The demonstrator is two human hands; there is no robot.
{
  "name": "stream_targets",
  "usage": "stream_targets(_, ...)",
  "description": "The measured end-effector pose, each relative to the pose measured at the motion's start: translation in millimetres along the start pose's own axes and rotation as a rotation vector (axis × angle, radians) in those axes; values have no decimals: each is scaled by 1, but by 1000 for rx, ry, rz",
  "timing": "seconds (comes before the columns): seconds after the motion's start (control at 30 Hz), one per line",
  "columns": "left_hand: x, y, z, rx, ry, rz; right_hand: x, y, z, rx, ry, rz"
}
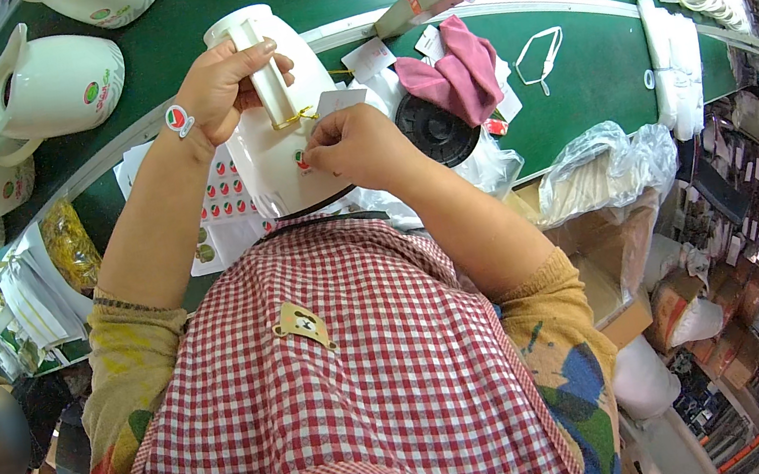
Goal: The person assembles white ceramic pitchers by attaching lids and applying stickers. They pick up pitchers, screw on lids, peel stickers from sheets, and place them on the pitcher bodies. The finished pitchers are set aside on the table.
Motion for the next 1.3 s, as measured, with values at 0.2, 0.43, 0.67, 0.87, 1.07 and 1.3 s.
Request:
stream_targets(0.2,-2,1,2,14,17,-1,-14,-11,7,-438,211,-204)
stream_targets(0.43,1,-1,1,2,7,-10,-8,-16,-5,-640,347,-103)
stream_targets(0.67,-3,13,7,43,-17,14,-28,-2,-20,-674,251,-62)
stream_targets(0.87,84,93,49,399,-123,491,-27,81,-51,12,430,-154)
stream_targets(1.07,248,102,42,676,177,797,-37,80,-31,-19,288,-222)
stream_targets(1.3,230,87,55,813,361,797,-28,89,-49,100,333,-211)
Point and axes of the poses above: each hand's wrist, its own x-axis towards the middle knuckle, its own z-axis out of the palm, y = z × x, the point moved 2 cm from there along x, towards the middle knuckle
